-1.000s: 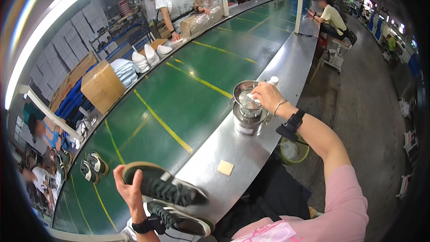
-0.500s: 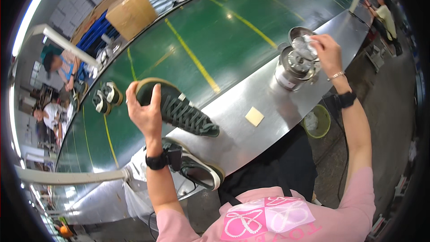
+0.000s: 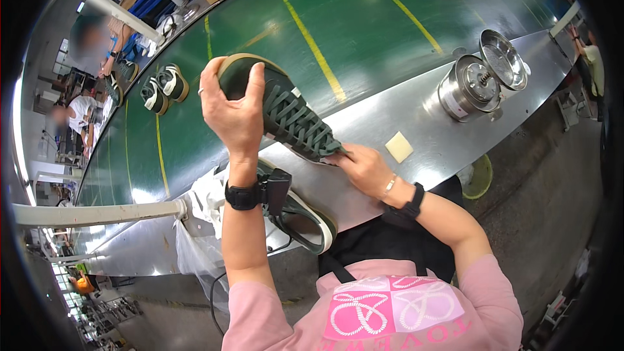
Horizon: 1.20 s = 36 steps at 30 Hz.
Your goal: The person picks up a pair of shoes, wipes the heels and soles with a cloth, and places them on the conveyor belt, then repeats the process with a second pair and a single shoe.
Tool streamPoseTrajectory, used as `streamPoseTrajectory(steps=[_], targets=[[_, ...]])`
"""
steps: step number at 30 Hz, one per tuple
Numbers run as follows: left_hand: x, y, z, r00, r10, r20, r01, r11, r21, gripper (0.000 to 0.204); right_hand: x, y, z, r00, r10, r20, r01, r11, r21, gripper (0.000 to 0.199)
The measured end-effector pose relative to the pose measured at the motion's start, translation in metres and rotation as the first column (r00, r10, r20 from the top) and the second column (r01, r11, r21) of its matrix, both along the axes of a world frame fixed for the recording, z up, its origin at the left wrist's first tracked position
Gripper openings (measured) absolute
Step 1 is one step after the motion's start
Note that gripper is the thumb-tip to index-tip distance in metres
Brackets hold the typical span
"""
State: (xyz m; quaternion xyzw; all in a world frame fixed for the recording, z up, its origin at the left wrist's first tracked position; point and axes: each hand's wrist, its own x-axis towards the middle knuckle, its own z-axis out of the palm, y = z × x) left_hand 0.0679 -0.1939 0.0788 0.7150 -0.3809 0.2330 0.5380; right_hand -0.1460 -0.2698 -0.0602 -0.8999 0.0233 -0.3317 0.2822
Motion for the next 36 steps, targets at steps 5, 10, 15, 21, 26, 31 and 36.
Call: streamPoseTrajectory(steps=[5, 10, 15, 21, 26, 31, 36], targets=[[-0.024, -0.010, -0.001, 0.995, -0.083, 0.057, 0.084, 0.996, -0.026, 0.045, 0.037, 0.032, -0.036, 0.979, -0.069, -0.192, 0.167, 0.807, 0.567, 0.017], [-0.038, -0.017, 0.002, 0.986, -0.057, 0.156, 0.058, 0.998, -0.004, 0.047, 0.003, 0.021, -0.026, 0.920, -0.069, -0.385, 0.223, 0.902, 0.370, 0.016], [-0.027, -0.013, -0.001, 0.987, -0.019, 0.162, 0.026, 0.999, -0.036, 0.047, -0.003, 0.013, -0.014, 0.954, -0.055, -0.294, 0.109, 0.979, 0.172, 0.014], [-0.042, -0.024, 0.000, 0.973, -0.078, 0.217, 0.082, 0.997, -0.007, 0.048, 0.023, 0.015, -0.048, 0.976, -0.028, -0.215, 0.044, 0.997, 0.069, 0.018], [-0.036, -0.019, -0.004, 0.974, -0.051, 0.219, 0.064, 0.997, -0.052, 0.049, -0.010, 0.013, -0.021, 0.966, -0.076, -0.248, 0.076, 0.997, -0.011, 0.013], [-0.041, -0.025, -0.003, 0.974, -0.057, 0.219, 0.065, 0.997, -0.030, 0.049, 0.020, 0.013, -0.022, 0.947, -0.017, -0.321, 0.136, 0.925, 0.354, 0.017], [-0.045, -0.028, -0.001, 0.960, -0.097, 0.263, 0.097, 0.995, 0.012, 0.049, 0.018, 0.018, -0.050, 0.989, -0.058, -0.136, 0.101, 0.938, 0.333, 0.018]])
